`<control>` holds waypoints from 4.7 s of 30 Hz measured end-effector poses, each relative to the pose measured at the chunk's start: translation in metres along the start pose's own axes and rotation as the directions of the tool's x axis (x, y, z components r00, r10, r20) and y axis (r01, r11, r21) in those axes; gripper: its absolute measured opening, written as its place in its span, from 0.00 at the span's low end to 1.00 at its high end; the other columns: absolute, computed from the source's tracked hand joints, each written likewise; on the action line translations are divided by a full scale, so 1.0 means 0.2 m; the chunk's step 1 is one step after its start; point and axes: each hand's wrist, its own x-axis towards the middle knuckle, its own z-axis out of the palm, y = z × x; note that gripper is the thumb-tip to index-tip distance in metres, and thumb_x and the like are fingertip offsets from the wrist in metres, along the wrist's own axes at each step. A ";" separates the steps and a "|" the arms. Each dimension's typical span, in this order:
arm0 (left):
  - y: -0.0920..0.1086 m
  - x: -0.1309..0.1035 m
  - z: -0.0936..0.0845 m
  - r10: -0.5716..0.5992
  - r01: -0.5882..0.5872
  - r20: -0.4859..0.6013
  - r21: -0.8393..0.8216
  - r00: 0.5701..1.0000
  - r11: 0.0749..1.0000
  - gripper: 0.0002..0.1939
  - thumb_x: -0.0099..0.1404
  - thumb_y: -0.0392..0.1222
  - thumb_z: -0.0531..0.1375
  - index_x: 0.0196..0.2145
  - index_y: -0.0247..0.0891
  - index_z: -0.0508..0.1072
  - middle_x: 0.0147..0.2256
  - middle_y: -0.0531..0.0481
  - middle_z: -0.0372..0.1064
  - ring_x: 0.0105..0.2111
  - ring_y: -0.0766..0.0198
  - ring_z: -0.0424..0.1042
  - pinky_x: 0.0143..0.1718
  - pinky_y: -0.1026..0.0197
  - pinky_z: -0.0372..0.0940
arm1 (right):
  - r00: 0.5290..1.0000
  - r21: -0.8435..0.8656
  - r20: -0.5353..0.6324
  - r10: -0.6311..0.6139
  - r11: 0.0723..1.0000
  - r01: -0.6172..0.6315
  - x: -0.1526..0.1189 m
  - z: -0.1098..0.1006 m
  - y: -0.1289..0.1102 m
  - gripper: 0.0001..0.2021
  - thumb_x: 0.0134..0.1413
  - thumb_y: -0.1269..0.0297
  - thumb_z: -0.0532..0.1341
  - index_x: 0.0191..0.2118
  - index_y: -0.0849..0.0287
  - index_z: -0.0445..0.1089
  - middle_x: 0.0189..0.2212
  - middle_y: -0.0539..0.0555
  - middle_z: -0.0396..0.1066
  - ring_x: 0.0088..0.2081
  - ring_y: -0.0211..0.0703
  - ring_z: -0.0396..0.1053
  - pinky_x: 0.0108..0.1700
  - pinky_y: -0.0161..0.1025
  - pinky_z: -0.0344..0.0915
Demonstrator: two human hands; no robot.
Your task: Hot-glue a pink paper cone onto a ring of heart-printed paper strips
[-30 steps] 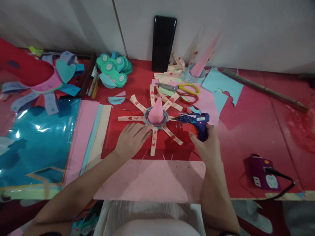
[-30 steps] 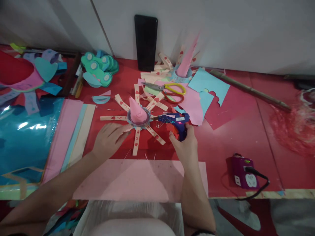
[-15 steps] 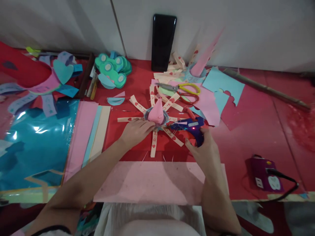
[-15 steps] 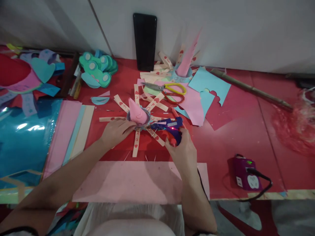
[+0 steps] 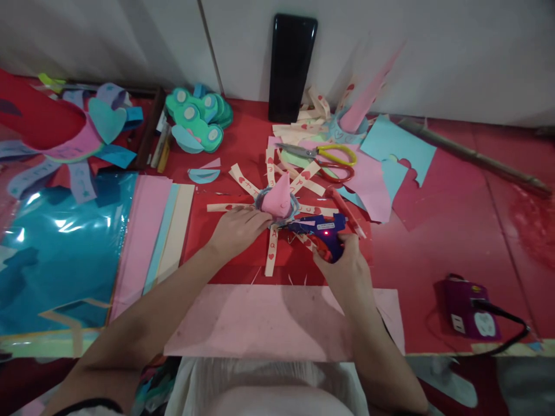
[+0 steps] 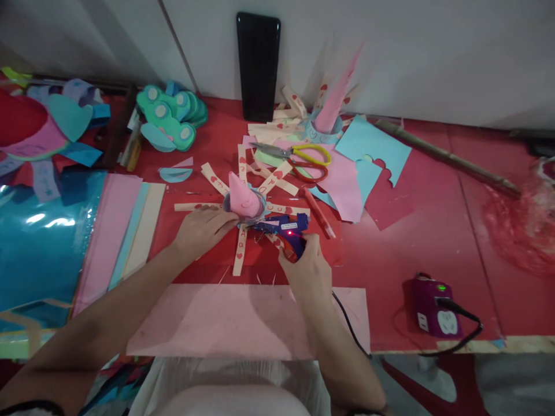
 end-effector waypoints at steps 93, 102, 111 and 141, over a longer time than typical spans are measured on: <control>0.10 0.02 -0.08 -0.327 0.403 0.413 -0.111 0.850 0.909 0.15 0.64 0.49 0.52 0.27 0.37 0.69 0.19 0.53 0.66 0.22 0.66 0.67 0.30 0.63 0.58 | 0.989 -0.014 -0.143 0.039 0.999 -0.042 0.07 -0.07 0.07 0.31 0.32 0.41 0.62 0.40 0.57 0.60 0.31 0.54 0.68 0.30 0.43 0.65 0.27 0.35 0.56; 0.02 0.03 -0.10 -0.293 0.338 0.258 -0.153 0.921 0.929 0.12 0.66 0.43 0.51 0.35 0.40 0.73 0.28 0.51 0.73 0.30 0.65 0.71 0.35 0.62 0.60 | 0.996 0.156 0.001 -0.089 0.984 0.087 0.08 -0.05 0.11 0.25 0.45 0.43 0.57 0.41 0.60 0.60 0.33 0.57 0.68 0.31 0.42 0.67 0.30 0.36 0.61; 0.01 0.00 -0.03 -0.240 0.299 0.278 -0.192 0.930 0.935 0.12 0.66 0.43 0.51 0.33 0.39 0.72 0.32 0.52 0.75 0.32 0.64 0.72 0.36 0.61 0.59 | 0.988 0.079 -0.085 -0.126 0.988 0.133 0.02 -0.01 0.05 0.21 0.49 0.44 0.54 0.38 0.59 0.61 0.34 0.59 0.69 0.31 0.43 0.67 0.28 0.36 0.60; -0.01 -0.01 0.01 -0.102 0.139 0.204 -0.178 0.974 0.974 0.13 0.67 0.40 0.50 0.31 0.37 0.72 0.30 0.52 0.74 0.30 0.65 0.72 0.31 0.61 0.59 | 0.943 -0.060 -0.217 -0.253 0.968 0.246 -0.03 0.00 0.03 0.18 0.52 0.49 0.54 0.39 0.60 0.63 0.34 0.57 0.70 0.31 0.41 0.68 0.27 0.34 0.60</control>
